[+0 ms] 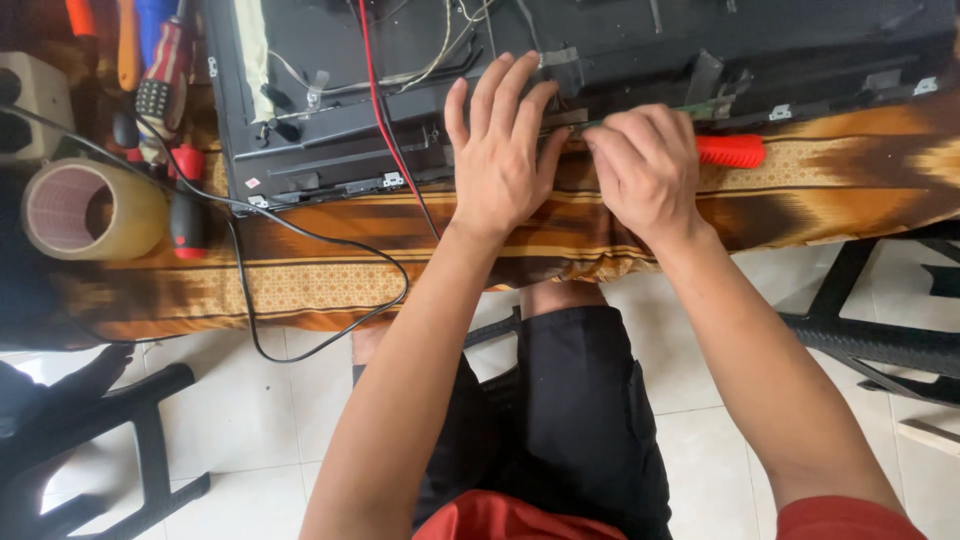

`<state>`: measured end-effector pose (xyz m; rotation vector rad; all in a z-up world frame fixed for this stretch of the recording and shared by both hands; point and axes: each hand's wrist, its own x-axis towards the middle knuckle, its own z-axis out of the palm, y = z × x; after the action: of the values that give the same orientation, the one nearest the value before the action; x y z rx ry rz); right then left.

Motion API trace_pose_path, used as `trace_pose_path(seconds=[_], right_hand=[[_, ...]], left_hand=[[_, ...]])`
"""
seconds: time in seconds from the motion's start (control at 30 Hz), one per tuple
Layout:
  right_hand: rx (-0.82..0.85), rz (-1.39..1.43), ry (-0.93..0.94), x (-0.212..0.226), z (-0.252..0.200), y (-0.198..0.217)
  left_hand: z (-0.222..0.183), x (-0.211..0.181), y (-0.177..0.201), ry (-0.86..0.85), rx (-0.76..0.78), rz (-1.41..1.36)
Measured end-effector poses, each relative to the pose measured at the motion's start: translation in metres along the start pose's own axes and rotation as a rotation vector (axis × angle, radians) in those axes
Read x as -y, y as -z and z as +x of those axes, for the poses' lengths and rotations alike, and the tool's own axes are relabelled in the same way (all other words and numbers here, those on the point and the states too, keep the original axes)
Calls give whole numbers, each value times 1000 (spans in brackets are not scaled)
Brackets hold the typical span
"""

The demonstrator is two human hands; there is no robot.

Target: Soldering components on a circuit board inside a television

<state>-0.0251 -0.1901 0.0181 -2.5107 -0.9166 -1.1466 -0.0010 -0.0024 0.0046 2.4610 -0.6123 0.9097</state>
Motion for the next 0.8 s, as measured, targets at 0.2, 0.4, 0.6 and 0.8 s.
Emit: trace_pose_path(seconds=[0.2, 0.4, 0.6, 0.8], right_hand=[[9, 8, 29, -3, -3, -4], [34, 17, 20, -1, 1, 1], [17, -31, -13, 0, -5, -1], [13, -7, -21, 0, -4, -1]], left_hand=[[0, 0, 0, -3, 3, -11], [1, 0, 2, -4, -11, -7], [-1, -2, 1, 29, 14, 25], [-1, 0, -1, 16, -6, -6]])
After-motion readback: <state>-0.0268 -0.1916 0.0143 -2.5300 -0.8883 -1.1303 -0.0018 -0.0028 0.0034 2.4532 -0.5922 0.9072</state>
